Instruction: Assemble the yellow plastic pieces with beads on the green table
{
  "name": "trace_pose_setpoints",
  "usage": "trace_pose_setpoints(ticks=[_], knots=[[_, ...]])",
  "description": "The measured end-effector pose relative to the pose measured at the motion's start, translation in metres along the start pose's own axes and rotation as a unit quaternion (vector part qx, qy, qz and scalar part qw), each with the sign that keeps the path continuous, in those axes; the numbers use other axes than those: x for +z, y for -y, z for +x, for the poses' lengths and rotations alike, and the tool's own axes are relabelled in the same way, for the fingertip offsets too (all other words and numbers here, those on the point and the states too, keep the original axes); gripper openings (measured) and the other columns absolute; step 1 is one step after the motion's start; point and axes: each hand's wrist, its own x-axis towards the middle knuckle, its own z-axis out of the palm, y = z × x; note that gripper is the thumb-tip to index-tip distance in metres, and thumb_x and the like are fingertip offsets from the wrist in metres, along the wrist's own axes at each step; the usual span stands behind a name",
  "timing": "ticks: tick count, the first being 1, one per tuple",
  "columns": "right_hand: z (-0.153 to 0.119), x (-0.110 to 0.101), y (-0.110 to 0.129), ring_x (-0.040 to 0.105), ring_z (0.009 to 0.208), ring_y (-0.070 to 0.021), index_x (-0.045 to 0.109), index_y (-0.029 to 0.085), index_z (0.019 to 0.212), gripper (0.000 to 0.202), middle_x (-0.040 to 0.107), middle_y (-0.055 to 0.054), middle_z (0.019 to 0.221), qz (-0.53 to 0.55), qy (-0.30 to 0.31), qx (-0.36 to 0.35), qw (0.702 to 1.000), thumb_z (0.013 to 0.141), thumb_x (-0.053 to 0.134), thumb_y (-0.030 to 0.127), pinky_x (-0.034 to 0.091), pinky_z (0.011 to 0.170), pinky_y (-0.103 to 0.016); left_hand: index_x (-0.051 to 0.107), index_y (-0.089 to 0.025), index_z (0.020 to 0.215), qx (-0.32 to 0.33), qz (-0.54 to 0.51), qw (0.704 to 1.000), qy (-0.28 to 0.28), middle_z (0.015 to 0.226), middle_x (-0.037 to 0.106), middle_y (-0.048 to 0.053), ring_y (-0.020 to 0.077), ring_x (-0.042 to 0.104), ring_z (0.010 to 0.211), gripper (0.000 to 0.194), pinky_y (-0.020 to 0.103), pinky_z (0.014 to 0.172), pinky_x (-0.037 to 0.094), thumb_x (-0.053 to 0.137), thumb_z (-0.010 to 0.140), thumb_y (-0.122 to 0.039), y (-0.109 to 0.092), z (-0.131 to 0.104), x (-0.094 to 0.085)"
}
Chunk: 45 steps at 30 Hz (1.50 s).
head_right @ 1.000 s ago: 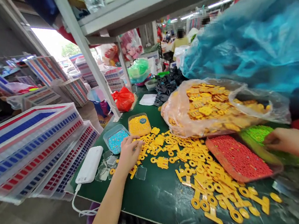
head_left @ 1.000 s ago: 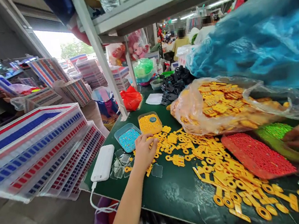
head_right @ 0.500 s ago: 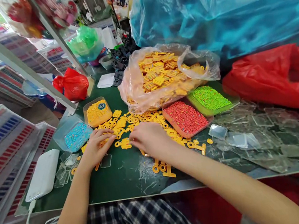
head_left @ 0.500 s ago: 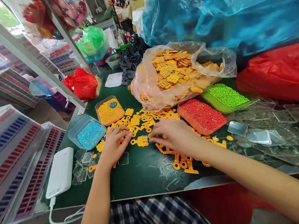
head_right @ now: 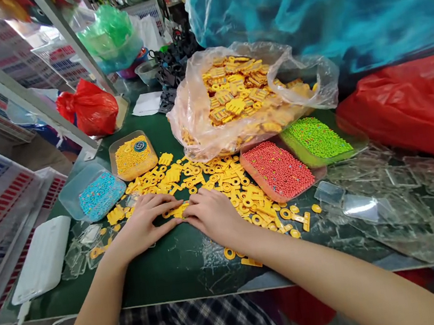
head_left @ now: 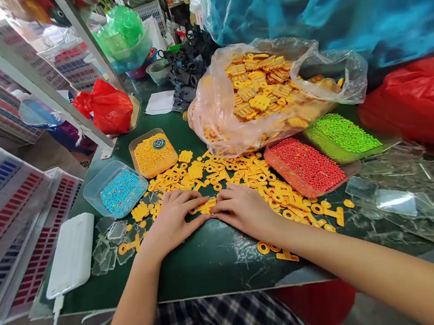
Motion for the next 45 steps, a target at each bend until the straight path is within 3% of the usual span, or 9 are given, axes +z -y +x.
trace_pose_setpoints(ticks=[16, 23, 35, 45], knots=[[-0.002, -0.005, -0.006, 0.048, 0.080, -0.0184, 0.077, 0.026, 0.091, 0.018, 0.067, -0.003, 0.080, -0.007, -0.012, 0.008, 1.000, 0.091, 0.061, 0.035, 0.035, 0.072, -0.031, 0.066, -0.025, 0.119, -0.007, -0.036, 0.999, 0.011, 0.120, 0.068, 0.003, 0.0246, 0.055, 0.111, 0.029, 0.045, 0.100, 0.038, 0.059, 0.094, -0.035, -0.002, 0.000, -0.001], [-0.003, -0.017, -0.011, 0.049, 0.081, -0.0179, 0.077, 0.025, 0.091, 0.017, 0.067, -0.002, 0.077, -0.005, 0.032, 0.002, 0.999, 0.091, 0.062, 0.032, 0.033, 0.068, -0.030, 0.067, -0.024, 0.111, 0.004, -0.062, 0.998, -0.013, 0.119, 0.069, 0.003, 0.0232, 0.056, 0.113, 0.024, 0.043, 0.102, 0.039, 0.058, 0.094, -0.038, 0.000, -0.001, -0.002], [-0.001, -0.016, -0.011, 0.049, 0.081, -0.0181, 0.076, 0.023, 0.085, 0.016, 0.067, -0.003, 0.077, -0.001, 0.042, 0.015, 0.999, 0.091, 0.063, 0.031, 0.033, 0.068, -0.030, 0.068, -0.024, 0.092, 0.001, -0.037, 0.999, -0.017, 0.114, 0.068, 0.004, 0.0235, 0.055, 0.111, 0.021, 0.043, 0.102, 0.039, 0.056, 0.094, -0.041, -0.006, 0.005, 0.002], [0.002, -0.018, -0.009, 0.049, 0.082, -0.0178, 0.075, 0.020, 0.083, 0.017, 0.067, -0.004, 0.079, 0.008, 0.058, 0.019, 0.998, 0.090, 0.063, 0.029, 0.033, 0.070, -0.030, 0.067, -0.024, 0.095, -0.004, -0.040, 0.999, 0.004, 0.119, 0.064, 0.005, 0.0252, 0.051, 0.115, 0.021, 0.046, 0.104, 0.036, 0.054, 0.094, -0.040, -0.008, 0.005, -0.001]])
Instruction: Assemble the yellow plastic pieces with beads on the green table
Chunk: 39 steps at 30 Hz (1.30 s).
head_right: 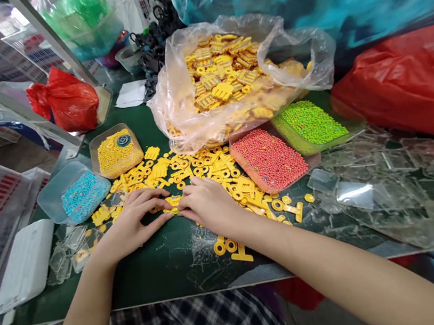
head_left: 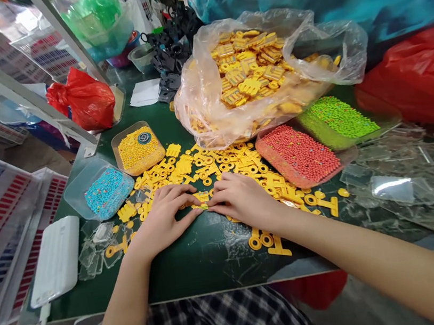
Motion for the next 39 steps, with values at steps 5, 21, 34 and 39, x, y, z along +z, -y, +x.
trace_pose_setpoints(ticks=[5, 21, 34, 39], knots=[[0.000, 0.000, 0.000, 0.048, 0.081, -0.0179, 0.075, 0.020, 0.082, 0.018, 0.066, -0.003, 0.074, -0.013, -0.006, -0.005, 1.000, 0.091, 0.063, 0.031, 0.031, 0.069, -0.030, 0.068, -0.024, 0.090, 0.013, 0.019, 1.000, -0.008, 0.116, 0.065, 0.004, 0.0247, 0.053, 0.111, 0.022, 0.046, 0.101, 0.038, 0.052, 0.095, -0.039, 0.002, 0.000, -0.001], [0.000, 0.000, -0.001, 0.050, 0.084, -0.0187, 0.075, 0.021, 0.084, 0.017, 0.067, -0.003, 0.078, -0.006, -0.002, 0.000, 1.000, 0.091, 0.064, 0.032, 0.031, 0.069, -0.031, 0.065, -0.022, 0.097, 0.015, 0.016, 0.998, -0.059, 0.111, 0.067, 0.006, 0.0229, 0.057, 0.106, 0.025, 0.041, 0.096, 0.042, 0.052, 0.096, -0.043, 0.003, 0.002, 0.002], [-0.001, 0.002, -0.001, 0.048, 0.080, -0.0177, 0.072, 0.020, 0.077, 0.018, 0.066, -0.003, 0.076, -0.012, -0.017, -0.012, 1.000, 0.090, 0.065, 0.031, 0.029, 0.067, -0.031, 0.071, -0.025, 0.079, -0.043, 0.124, 0.987, -0.091, 0.095, 0.070, 0.002, 0.0226, 0.058, 0.089, 0.020, 0.040, 0.083, 0.043, 0.057, 0.090, -0.033, -0.007, 0.019, 0.005], [-0.002, 0.004, -0.002, 0.048, 0.078, -0.0175, 0.072, 0.020, 0.077, 0.017, 0.065, -0.002, 0.073, -0.015, -0.028, -0.018, 0.999, 0.088, 0.067, 0.031, 0.029, 0.067, -0.031, 0.069, -0.024, 0.079, -0.057, 0.183, 0.979, -0.072, 0.097, 0.070, 0.003, 0.0248, 0.056, 0.091, 0.019, 0.042, 0.084, 0.042, 0.056, 0.091, -0.030, -0.019, 0.020, 0.003]])
